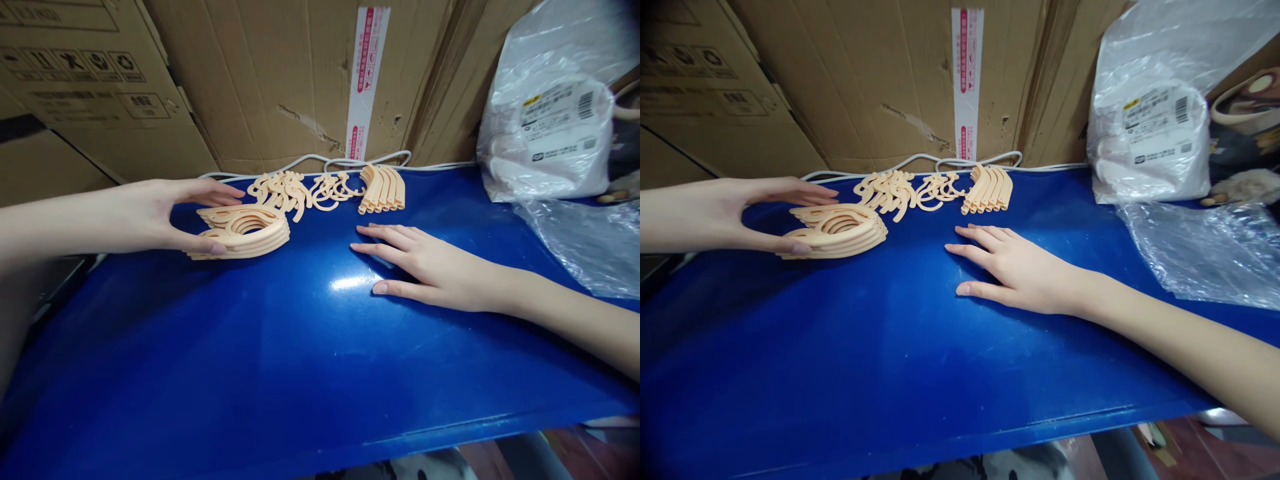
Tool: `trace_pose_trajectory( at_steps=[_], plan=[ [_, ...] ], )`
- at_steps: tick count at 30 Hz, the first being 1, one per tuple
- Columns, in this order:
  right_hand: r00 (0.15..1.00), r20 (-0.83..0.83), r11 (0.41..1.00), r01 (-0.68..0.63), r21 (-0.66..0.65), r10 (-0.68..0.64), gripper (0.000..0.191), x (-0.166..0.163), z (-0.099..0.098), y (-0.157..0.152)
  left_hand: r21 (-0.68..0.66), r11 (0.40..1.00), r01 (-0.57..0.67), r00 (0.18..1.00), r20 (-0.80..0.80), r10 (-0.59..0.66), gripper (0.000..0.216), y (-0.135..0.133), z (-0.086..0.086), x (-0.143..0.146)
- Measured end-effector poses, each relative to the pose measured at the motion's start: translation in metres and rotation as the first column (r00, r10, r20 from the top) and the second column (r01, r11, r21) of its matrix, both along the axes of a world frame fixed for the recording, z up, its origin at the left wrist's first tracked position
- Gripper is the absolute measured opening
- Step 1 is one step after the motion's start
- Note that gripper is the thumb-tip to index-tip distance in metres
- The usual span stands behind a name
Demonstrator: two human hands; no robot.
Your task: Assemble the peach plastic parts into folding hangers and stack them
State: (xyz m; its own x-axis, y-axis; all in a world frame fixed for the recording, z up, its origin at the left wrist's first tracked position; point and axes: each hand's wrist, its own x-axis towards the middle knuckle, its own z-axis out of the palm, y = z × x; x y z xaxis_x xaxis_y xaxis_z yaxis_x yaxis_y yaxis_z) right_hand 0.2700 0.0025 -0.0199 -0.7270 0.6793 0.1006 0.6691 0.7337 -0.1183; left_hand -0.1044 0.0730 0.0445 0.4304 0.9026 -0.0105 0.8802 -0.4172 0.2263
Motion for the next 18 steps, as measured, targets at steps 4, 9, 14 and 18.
trace_pose_trajectory(
  at_steps=[4,9,14,18],
  plan=[
    [1.000,-0.004,1.000,-0.004,0.009,0.004,0.065,0.000,-0.001,0.000,-0.058,0.995,-0.081,0.996,0.029,0.083,0.090,-0.003,0.001,0.005],
    [1.000,0.003,1.000,-0.002,0.016,0.002,0.066,0.000,-0.001,0.000,-0.069,0.986,-0.151,0.984,0.081,0.156,0.094,-0.009,0.004,0.015],
    [1.000,0.011,1.000,-0.007,0.018,0.007,0.066,0.000,-0.001,0.001,-0.030,0.996,-0.089,0.994,0.058,0.091,0.095,-0.003,-0.001,0.007],
    [1.000,0.004,1.000,-0.007,0.020,0.007,0.066,0.001,-0.001,0.000,-0.004,0.999,-0.045,0.993,0.106,0.045,0.102,0.004,-0.002,-0.007]
  ],
)
